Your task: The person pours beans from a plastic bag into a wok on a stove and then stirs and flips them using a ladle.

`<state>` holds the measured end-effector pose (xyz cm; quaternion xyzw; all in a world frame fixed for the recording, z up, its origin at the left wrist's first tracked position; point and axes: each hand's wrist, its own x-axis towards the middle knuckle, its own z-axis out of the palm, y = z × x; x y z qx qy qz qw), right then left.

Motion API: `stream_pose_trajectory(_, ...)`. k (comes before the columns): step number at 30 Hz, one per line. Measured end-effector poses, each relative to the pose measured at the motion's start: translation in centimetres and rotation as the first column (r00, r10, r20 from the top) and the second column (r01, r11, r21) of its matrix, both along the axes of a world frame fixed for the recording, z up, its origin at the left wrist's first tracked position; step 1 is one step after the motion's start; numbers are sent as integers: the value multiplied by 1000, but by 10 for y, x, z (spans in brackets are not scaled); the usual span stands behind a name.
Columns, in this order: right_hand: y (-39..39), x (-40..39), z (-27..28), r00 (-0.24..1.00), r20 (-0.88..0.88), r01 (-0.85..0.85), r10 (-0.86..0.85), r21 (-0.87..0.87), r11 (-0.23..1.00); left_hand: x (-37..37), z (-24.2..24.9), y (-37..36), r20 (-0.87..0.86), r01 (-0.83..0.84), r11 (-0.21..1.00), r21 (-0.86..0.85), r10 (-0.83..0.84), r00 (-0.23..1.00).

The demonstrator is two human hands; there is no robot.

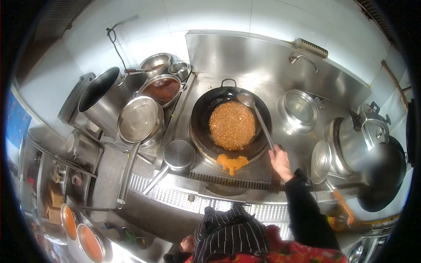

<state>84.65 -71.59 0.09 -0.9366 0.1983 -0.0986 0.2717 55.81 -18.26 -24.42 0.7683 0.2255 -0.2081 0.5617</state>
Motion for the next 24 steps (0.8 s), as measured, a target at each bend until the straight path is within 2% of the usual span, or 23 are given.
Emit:
stream_pose_trajectory(1,-2,0,-2,999,38,-21,24,-81,996,-3,-4,3,-2,0,1000,-3,0,1000)
stream_pose_trajectory(2,-5,-2,-3,999,36,-20,23,-84,996,-6,-8,7,66,244,946,215,-263,962)
stream_pose_trajectory(3,0,-6,11,994,-104,39,-19,192,981,-8,-13,12,74,440,788,431,-516,853)
stream_pose_trajectory(4,5,-10,22,968,-250,134,-22,443,887,-9,-19,16,72,443,788,427,-518,852)
stream_pose_trajectory(5,8,-15,23,967,-253,137,-24,441,887,-9,-26,21,79,481,824,300,-524,848)
stream_pose_trajectory(6,12,-22,22,966,-260,161,11,631,759,-9,-35,26,87,510,844,167,-528,845)
stream_pose_trajectory(7,16,-27,24,965,-258,182,46,787,590,-11,-53,33,85,512,843,165,-529,845)
stream_pose_trajectory(9,30,-38,47,962,-271,207,40,813,544,-11,-78,40,96,558,783,275,-599,795)
stream_pose_trajectory(10,33,-45,50,955,-289,222,65,842,491,-12,-70,38,94,560,782,274,-601,794)
stream_pose_trajectory(12,39,-56,58,944,-317,257,91,880,400,-5,-36,26,91,412,829,377,-476,875)
stream_pose_trajectory(13,43,-61,64,944,-319,260,88,879,399,0,-28,20,89,416,828,376,-479,873)
stream_pose_trajectory(14,46,-66,71,937,-335,270,103,876,399,4,-20,15,58,220,963,158,-231,971)
stream_pose_trajectory(15,48,-71,74,929,-350,279,117,873,399,8,-14,9,-34,-22,998,-52,21,999)
stream_pose_trajectory(16,48,-76,73,924,-364,291,120,869,401,14,-5,2,-37,-19,998,-53,17,999)
stream_pose_trajectory(17,48,-81,74,923,-366,294,117,868,400,27,25,-11,-181,-217,971,-98,197,964)
stream_pose_trajectory(18,48,-87,77,923,-347,233,166,848,477,35,42,-18,-326,-411,905,-112,357,875)
stream_pose_trajectory(20,42,-99,81,911,-322,102,257,781,616,32,19,-8,-314,-374,915,-149,315,896)
stream_pose_trajectory(21,39,-105,76,911,-323,104,256,780,617,31,11,-6,-298,-340,922,-187,277,914)
stream_pose_trajectory(22,38,-113,67,949,-188,-82,254,631,772,32,13,-8,-300,-340,922,-187,276,913)
stream_pose_trajectory(23,37,-119,62,957,-51,-240,286,417,877,32,14,-10,-289,-364,910,-198,300,909)
stream_pose_trajectory(24,36,-125,66,966,-65,-212,250,352,912,32,17,-12,-277,-387,898,-210,325,904)
